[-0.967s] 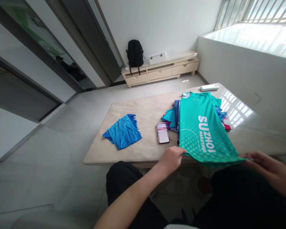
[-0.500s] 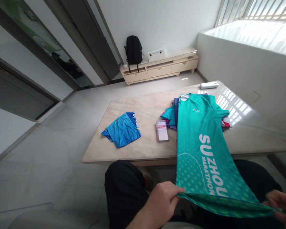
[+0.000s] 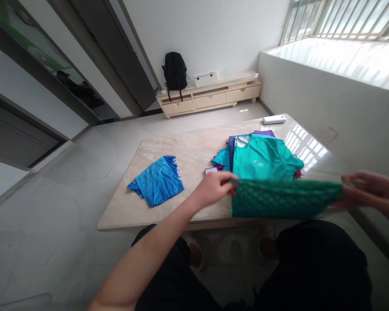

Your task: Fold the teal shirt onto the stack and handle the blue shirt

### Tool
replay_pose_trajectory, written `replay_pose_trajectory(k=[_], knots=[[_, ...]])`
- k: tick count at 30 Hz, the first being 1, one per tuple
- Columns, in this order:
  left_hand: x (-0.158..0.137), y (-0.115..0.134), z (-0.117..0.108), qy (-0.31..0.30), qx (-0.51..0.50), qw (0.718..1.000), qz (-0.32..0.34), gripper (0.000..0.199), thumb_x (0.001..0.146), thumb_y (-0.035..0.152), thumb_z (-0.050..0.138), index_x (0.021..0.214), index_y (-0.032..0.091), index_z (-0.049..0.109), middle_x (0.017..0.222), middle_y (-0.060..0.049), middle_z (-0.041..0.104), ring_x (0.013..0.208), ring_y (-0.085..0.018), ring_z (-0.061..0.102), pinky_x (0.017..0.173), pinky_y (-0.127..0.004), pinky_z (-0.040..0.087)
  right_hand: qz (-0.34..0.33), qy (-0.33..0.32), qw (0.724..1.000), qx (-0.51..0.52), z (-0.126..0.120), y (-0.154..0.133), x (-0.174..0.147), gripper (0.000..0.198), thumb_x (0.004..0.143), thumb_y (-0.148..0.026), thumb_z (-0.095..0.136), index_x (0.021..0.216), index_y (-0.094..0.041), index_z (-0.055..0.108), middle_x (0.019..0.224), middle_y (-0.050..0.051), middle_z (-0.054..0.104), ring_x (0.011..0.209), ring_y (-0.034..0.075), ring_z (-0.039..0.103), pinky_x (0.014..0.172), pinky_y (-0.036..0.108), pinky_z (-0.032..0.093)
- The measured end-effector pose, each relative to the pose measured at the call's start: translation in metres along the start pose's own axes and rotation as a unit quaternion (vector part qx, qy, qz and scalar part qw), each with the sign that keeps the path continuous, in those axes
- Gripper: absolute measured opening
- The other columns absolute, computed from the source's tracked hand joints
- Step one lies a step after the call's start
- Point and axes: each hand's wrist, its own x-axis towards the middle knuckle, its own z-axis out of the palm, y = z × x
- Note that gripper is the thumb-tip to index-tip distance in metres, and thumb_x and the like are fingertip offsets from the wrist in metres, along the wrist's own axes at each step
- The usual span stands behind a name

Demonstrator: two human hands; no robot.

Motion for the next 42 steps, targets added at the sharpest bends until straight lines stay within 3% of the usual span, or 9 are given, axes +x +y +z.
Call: replay_pose_trajectory(k=[5,9,12,15,20,23,30,37,42], knots=[[0.178,0.009,-0.042,0.110,0.074,0.991,0.023,0.021,0.100,0.011,0.053,0.111,0.005,0.070,0.106,-0.017,0.077,0.086,-0.021,0.078,0.083,-0.035,0.061,-0.025,0.115,0.991,0.060,0.009,-0.066,0.185,0.040,0.091,-0.028,0.075,0.115,0.000,0.062,0.107,0.030,0.074,0.063,0.013,0.074,0.074,0.041,0.058],[0.226,-0.008,-0.056,0.172,0.155,0.972,0.032,0.031,0.102,0.018,0.055,0.131,0.011,0.063,0.142,-0.020,0.063,0.121,-0.023,0.068,0.108,-0.037,0.049,-0.059,0.155,0.983,0.080,0.053,-0.064,0.243,0.050,0.095,-0.017,0.068,0.137,0.002,0.051,0.143,0.032,0.055,0.077,0.005,0.070,0.079,0.030,0.055],[0.189,-0.056,-0.074,0.162,0.219,0.962,0.006,0.027,0.104,0.029,0.055,0.125,0.019,0.068,0.139,-0.013,0.066,0.128,-0.024,0.062,0.114,-0.037,0.044,-0.081,0.146,0.978,0.122,0.101,-0.035,0.215,0.039,0.098,-0.025,0.066,0.133,-0.009,0.059,0.135,0.021,0.065,0.088,0.010,0.073,0.080,0.028,0.058],[0.105,-0.125,-0.107,0.149,0.283,0.943,-0.092,0.026,0.100,0.035,0.061,0.110,0.015,0.074,0.133,-0.017,0.068,0.132,-0.031,0.058,0.118,-0.049,0.038,-0.065,0.059,0.983,0.164,0.152,-0.004,0.153,0.032,0.095,-0.040,0.069,0.110,-0.012,0.070,0.091,0.013,0.077,0.076,0.018,0.075,0.070,0.031,0.062],[-0.051,-0.218,-0.151,0.155,0.334,0.895,-0.253,0.052,0.094,0.048,0.068,0.133,0.014,0.062,0.151,-0.017,0.054,0.141,-0.035,0.050,0.118,-0.062,0.035,-0.052,-0.072,0.978,0.188,0.227,0.008,0.057,0.036,0.095,-0.052,0.063,0.103,-0.017,0.070,0.080,0.007,0.076,0.061,0.016,0.069,0.058,0.027,0.059],[-0.104,-0.252,-0.149,0.179,0.338,0.879,-0.285,0.067,0.084,0.046,0.078,0.138,0.010,0.060,0.160,-0.025,0.042,0.151,-0.043,0.035,0.122,-0.057,0.031,-0.069,-0.201,0.961,0.176,0.266,0.003,0.015,0.035,0.099,-0.049,0.054,0.104,-0.018,0.069,0.078,0.006,0.075,0.061,0.017,0.068,0.057,0.027,0.057],[-0.125,-0.286,-0.145,0.247,0.315,0.883,-0.244,0.033,0.096,0.039,0.067,0.121,0.016,0.069,0.141,-0.014,0.063,0.133,-0.029,0.058,0.115,-0.052,0.043,-0.120,-0.400,0.905,0.079,0.311,0.015,-0.039,0.021,0.096,-0.027,0.054,0.101,-0.021,0.073,0.076,0.001,0.077,0.063,0.016,0.069,0.058,0.024,0.048],[-0.135,-0.274,-0.158,0.261,0.288,0.888,-0.245,0.024,0.098,0.036,0.067,0.107,0.014,0.070,0.109,-0.007,0.072,0.099,-0.021,0.070,0.092,-0.043,0.058,-0.116,-0.376,0.919,0.026,0.302,0.025,-0.024,0.023,0.094,-0.023,0.051,0.104,-0.021,0.072,0.083,0.002,0.078,0.069,0.018,0.070,0.064,0.025,0.049],[-0.143,-0.270,-0.159,0.264,0.287,0.885,-0.253,0.024,0.098,0.033,0.067,0.111,0.014,0.069,0.120,-0.009,0.070,0.110,-0.024,0.067,0.098,-0.047,0.056,-0.116,-0.357,0.927,0.007,0.300,0.029,-0.016,0.024,0.095,-0.023,0.050,0.104,-0.021,0.072,0.084,0.001,0.078,0.067,0.017,0.070,0.064,0.025,0.048]])
